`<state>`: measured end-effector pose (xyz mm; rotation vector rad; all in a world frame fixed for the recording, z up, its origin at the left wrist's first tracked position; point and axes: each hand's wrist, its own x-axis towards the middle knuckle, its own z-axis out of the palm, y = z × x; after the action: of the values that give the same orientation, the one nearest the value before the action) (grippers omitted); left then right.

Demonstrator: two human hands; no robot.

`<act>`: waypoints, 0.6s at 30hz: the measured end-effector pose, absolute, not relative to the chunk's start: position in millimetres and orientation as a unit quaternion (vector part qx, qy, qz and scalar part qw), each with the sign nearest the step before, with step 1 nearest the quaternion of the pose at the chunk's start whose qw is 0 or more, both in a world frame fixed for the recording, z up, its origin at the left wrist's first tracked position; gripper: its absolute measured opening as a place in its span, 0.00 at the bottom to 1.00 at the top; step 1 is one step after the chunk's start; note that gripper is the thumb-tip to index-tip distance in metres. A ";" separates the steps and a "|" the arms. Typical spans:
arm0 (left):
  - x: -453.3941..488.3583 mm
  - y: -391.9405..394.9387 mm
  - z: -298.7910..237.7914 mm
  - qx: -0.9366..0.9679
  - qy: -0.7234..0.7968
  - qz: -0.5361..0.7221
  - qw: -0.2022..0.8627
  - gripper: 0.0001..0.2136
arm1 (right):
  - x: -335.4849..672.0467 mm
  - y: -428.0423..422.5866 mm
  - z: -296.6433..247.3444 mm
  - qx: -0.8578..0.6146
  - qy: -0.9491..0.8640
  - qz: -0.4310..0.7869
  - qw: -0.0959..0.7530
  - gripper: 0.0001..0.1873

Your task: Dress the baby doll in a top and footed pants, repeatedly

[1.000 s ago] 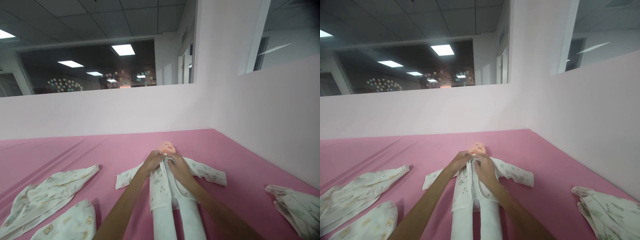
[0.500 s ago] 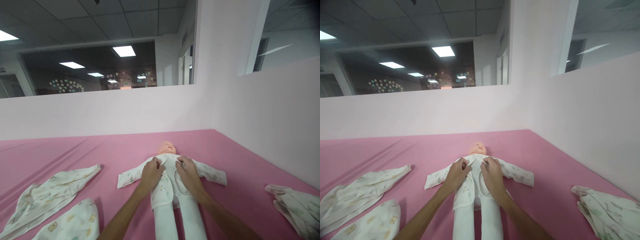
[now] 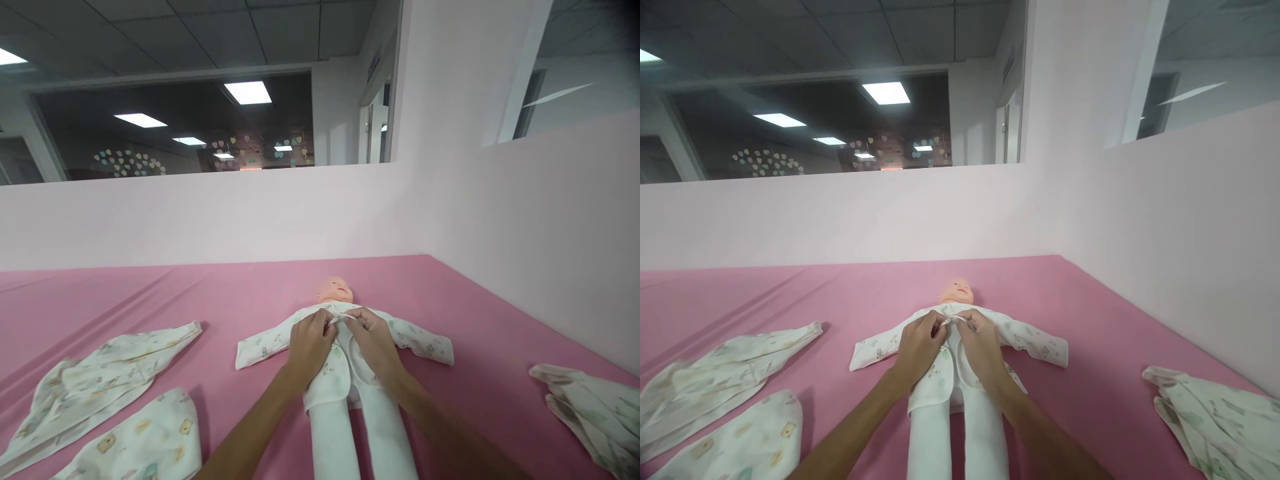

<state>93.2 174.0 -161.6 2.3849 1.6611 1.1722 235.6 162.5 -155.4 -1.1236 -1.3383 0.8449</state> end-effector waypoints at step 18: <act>95.7 169.7 -169.1 0.783 0.536 0.292 -0.117 0.05 | 219.0 141.8 -159.8 -0.490 -0.528 0.403 0.565 0.14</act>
<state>95.7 169.7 -169.1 2.6617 1.8230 0.9923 219.0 141.8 -159.8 -1.1520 -1.2423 0.9481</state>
